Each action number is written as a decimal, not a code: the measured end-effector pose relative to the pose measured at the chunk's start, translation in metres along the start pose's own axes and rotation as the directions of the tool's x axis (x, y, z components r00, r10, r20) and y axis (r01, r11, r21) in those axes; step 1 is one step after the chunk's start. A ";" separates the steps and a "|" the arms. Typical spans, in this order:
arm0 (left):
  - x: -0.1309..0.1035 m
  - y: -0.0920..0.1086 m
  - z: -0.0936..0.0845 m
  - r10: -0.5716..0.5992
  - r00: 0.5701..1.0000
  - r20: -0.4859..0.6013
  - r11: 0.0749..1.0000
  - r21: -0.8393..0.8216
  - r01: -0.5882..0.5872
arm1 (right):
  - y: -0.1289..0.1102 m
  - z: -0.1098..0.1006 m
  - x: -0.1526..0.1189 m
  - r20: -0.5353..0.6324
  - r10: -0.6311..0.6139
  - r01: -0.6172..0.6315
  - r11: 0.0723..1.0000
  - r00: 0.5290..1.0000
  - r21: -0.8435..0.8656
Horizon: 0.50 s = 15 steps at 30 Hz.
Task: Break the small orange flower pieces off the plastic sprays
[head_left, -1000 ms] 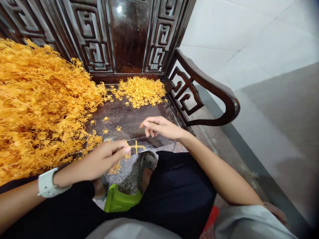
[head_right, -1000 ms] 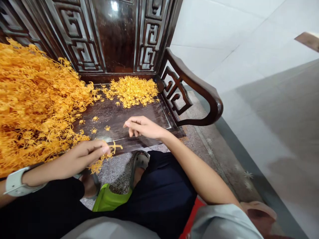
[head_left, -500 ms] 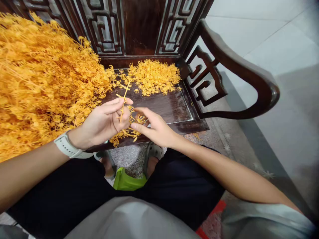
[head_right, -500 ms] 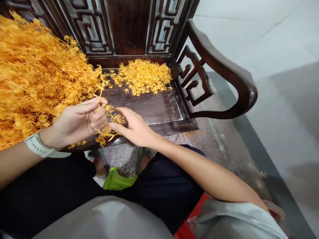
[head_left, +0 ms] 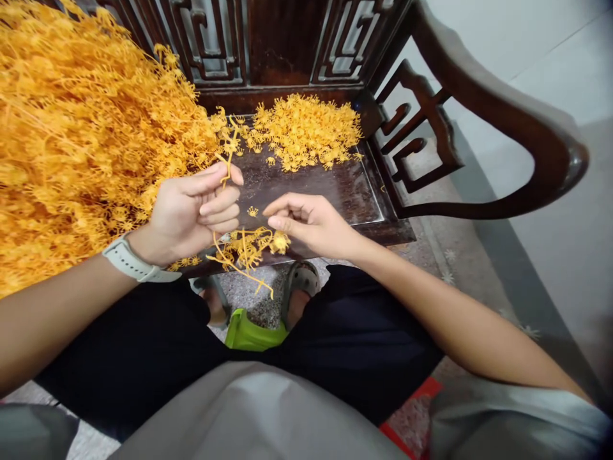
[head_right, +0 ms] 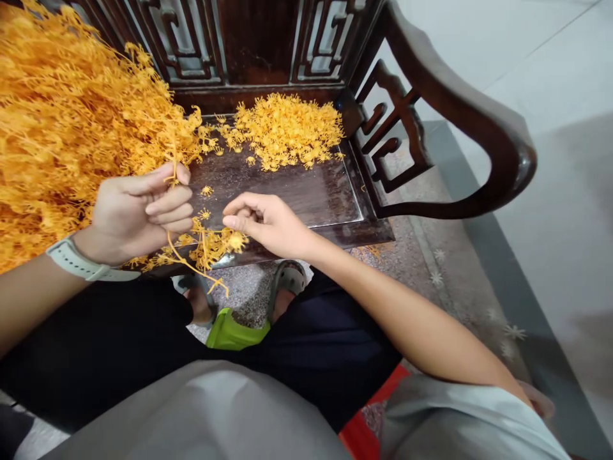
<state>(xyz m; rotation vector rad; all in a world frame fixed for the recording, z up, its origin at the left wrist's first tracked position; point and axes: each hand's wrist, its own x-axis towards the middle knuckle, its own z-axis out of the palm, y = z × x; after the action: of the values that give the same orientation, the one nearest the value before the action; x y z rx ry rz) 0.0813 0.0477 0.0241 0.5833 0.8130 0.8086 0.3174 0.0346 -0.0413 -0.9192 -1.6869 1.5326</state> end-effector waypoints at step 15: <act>0.009 0.016 -0.017 -0.053 0.998 0.041 0.983 0.178 0.045 | -0.005 -0.060 -0.001 -0.383 -0.189 0.192 0.981 0.904 -0.031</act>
<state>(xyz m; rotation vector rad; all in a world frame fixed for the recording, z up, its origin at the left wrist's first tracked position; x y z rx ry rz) 0.0650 0.0662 0.0224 0.7340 0.8598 0.6799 0.3686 0.0648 -0.0312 -0.9491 -1.4371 1.1405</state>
